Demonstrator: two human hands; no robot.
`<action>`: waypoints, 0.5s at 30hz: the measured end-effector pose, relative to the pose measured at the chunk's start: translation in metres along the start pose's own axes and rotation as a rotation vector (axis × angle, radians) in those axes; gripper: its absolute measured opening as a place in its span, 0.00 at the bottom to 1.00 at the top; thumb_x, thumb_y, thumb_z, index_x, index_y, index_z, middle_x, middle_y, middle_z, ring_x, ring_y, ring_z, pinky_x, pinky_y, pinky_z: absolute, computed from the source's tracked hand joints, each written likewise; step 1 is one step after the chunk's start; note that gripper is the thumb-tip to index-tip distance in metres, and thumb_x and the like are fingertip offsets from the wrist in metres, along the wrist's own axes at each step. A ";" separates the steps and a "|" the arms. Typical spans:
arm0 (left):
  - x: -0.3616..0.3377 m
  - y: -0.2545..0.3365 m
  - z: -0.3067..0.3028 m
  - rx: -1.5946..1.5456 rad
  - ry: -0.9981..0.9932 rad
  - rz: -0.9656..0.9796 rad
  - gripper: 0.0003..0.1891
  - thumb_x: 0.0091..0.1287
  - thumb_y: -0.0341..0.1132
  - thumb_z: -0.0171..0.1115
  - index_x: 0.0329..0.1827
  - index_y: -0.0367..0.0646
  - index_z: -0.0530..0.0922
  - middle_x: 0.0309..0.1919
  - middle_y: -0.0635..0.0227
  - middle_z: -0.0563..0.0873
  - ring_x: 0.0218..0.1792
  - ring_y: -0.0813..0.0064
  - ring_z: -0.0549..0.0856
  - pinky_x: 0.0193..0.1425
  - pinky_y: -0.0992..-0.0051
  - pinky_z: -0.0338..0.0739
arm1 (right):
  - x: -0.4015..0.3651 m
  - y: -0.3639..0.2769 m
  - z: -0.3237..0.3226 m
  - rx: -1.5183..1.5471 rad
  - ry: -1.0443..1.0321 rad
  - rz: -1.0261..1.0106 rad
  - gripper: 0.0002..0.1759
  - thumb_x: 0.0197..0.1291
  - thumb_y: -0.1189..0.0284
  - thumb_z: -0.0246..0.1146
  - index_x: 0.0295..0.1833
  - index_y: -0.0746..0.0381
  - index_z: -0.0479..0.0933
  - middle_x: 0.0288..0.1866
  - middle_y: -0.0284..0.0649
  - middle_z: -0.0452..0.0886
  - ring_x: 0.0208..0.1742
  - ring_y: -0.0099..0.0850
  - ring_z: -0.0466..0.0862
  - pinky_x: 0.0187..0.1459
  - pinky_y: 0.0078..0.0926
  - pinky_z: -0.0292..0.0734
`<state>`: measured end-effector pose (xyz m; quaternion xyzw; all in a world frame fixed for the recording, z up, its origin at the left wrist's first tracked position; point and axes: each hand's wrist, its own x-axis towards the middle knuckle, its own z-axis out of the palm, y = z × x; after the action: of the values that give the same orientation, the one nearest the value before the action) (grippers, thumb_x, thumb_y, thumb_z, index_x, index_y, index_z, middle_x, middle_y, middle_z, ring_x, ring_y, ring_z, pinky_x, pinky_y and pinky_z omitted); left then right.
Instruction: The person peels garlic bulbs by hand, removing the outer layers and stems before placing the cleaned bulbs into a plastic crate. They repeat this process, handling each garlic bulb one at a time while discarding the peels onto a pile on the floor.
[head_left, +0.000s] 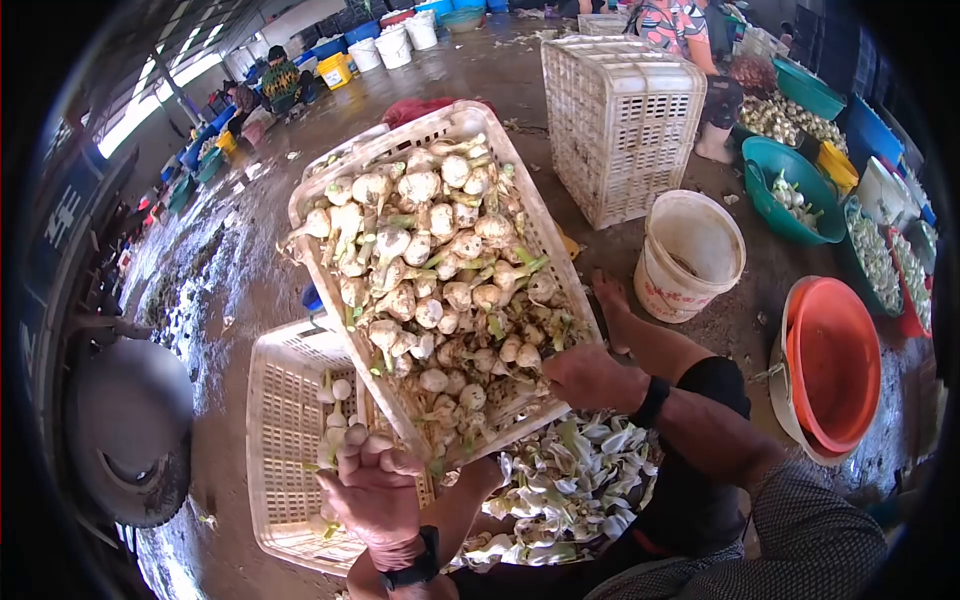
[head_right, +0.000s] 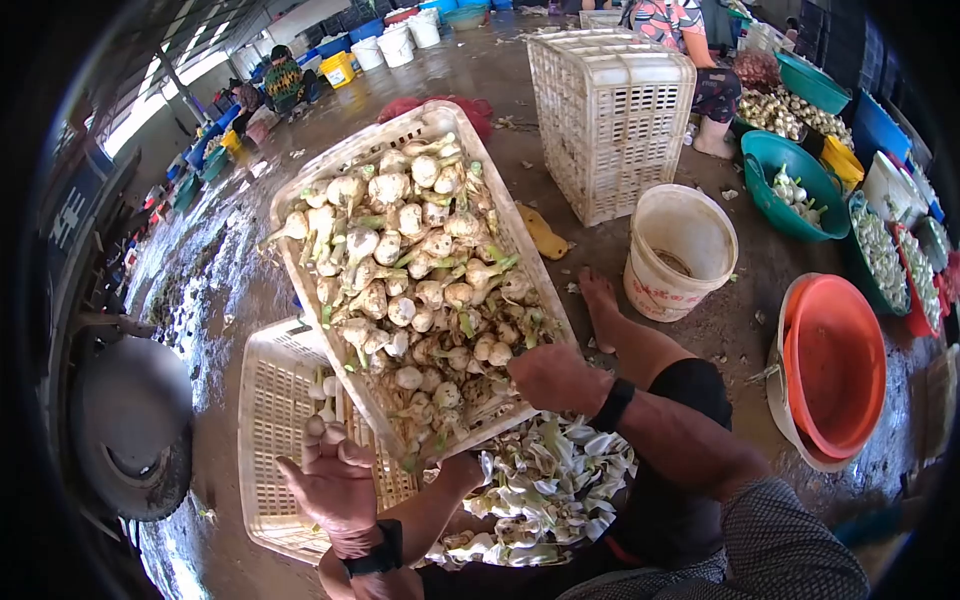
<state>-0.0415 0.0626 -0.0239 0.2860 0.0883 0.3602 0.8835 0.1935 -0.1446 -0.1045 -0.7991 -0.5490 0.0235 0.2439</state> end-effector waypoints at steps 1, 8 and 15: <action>0.001 -0.001 -0.004 0.045 -0.007 0.004 0.34 0.70 0.63 0.48 0.58 0.38 0.74 0.42 0.57 0.85 0.33 0.63 0.84 0.36 0.63 0.82 | 0.002 -0.003 0.005 -0.015 -0.004 0.033 0.05 0.51 0.72 0.59 0.28 0.63 0.74 0.25 0.48 0.78 0.30 0.50 0.81 0.33 0.48 0.75; -0.004 0.003 -0.001 0.134 -0.041 -0.016 0.30 0.70 0.62 0.51 0.55 0.43 0.77 0.43 0.62 0.86 0.36 0.71 0.82 0.43 0.70 0.78 | 0.028 -0.037 0.046 0.113 0.045 -0.051 0.06 0.50 0.73 0.61 0.33 0.63 0.73 0.26 0.47 0.79 0.31 0.50 0.81 0.33 0.48 0.76; -0.004 -0.001 -0.005 0.113 -0.076 -0.029 0.31 0.71 0.60 0.49 0.58 0.38 0.74 0.44 0.54 0.85 0.36 0.63 0.84 0.43 0.62 0.81 | 0.061 -0.070 0.078 0.069 -0.069 0.041 0.16 0.56 0.66 0.64 0.46 0.63 0.71 0.35 0.49 0.79 0.35 0.49 0.82 0.35 0.45 0.79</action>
<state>-0.0452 0.0611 -0.0286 0.3477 0.0791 0.3307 0.8738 0.1332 -0.0427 -0.1304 -0.8000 -0.5395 0.0748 0.2518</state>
